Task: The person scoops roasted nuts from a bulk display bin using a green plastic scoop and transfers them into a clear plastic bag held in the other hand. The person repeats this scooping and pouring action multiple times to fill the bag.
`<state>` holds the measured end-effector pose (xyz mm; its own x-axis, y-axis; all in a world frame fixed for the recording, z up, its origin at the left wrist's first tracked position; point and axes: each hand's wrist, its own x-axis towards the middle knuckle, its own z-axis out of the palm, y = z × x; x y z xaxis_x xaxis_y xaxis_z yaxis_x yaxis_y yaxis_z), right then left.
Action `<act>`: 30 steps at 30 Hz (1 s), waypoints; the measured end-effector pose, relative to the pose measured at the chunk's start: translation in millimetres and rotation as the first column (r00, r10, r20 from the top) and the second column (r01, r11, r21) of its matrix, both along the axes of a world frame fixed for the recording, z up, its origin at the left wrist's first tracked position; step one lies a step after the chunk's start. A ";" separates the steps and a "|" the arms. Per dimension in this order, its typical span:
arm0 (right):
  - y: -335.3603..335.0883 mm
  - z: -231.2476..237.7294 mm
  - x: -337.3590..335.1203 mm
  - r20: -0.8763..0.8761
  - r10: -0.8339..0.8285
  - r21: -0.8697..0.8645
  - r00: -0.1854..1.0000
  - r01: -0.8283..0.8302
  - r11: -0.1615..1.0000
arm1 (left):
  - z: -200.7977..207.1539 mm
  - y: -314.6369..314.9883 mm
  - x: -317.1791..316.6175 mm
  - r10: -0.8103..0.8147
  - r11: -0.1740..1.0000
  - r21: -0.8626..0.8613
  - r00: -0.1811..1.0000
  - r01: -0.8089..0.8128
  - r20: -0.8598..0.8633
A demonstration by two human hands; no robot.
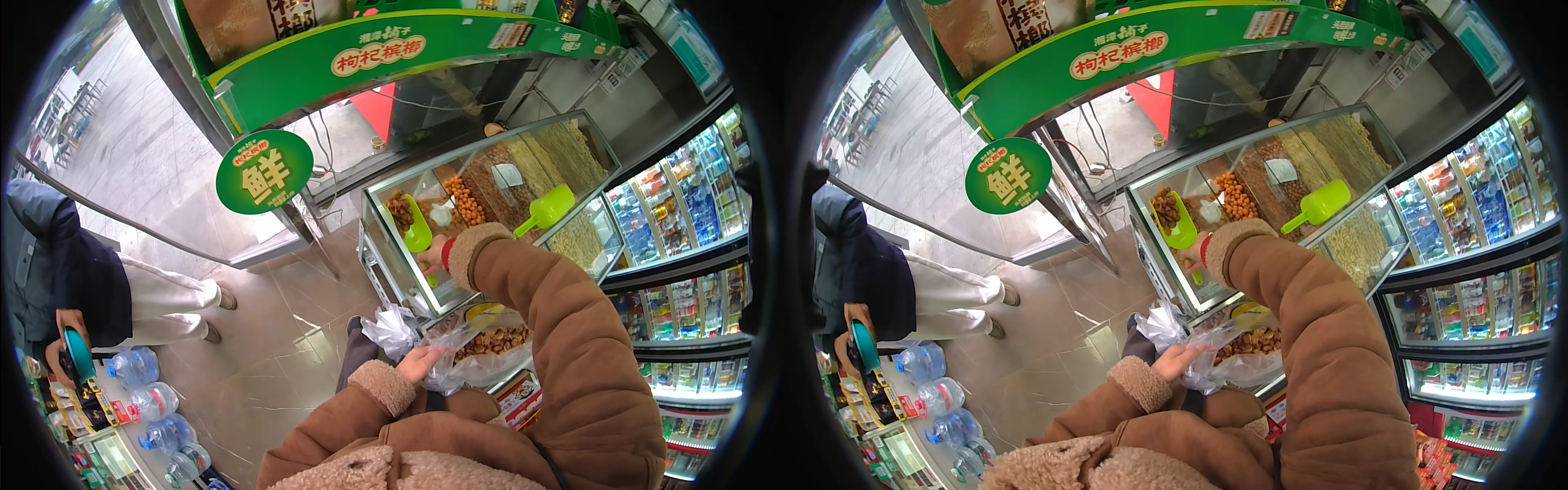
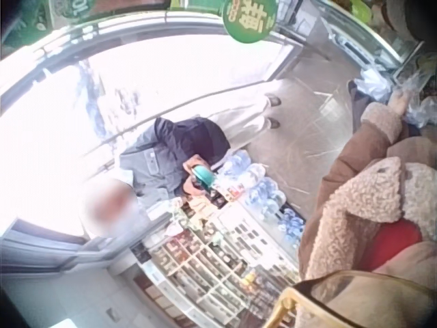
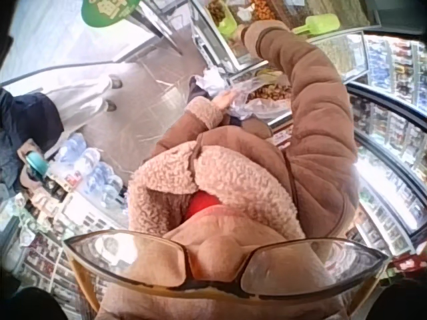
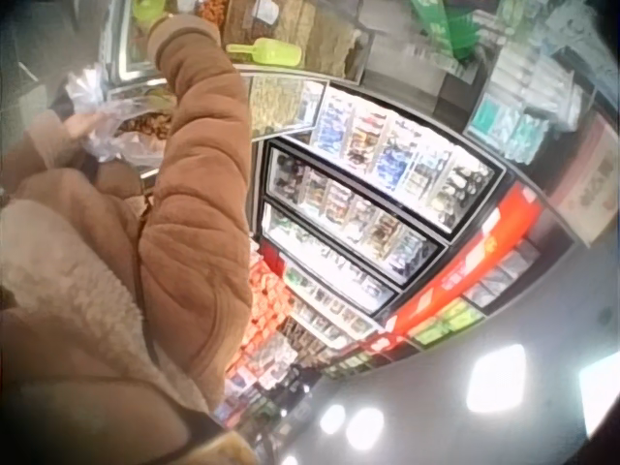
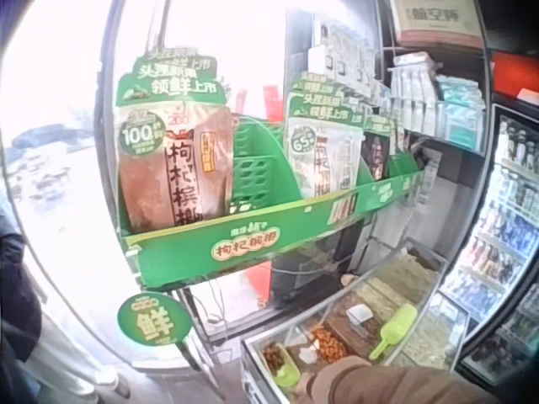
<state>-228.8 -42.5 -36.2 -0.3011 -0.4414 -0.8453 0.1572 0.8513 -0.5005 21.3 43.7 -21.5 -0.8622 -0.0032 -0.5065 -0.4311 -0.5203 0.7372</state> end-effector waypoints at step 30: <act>96.3 156.6 -29.4 -0.210 0.178 -0.298 0.961 -0.237 0.925 | 44.4 7.9 -16.8 0.035 0.974 -0.222 0.997 -0.051 -0.074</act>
<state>-258.1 53.8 120.4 -0.3040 -0.7459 -0.5927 -0.1209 0.6473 -0.7526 4.5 51.7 22.9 -0.8916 -0.1474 -0.4282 -0.3560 -0.3563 0.8639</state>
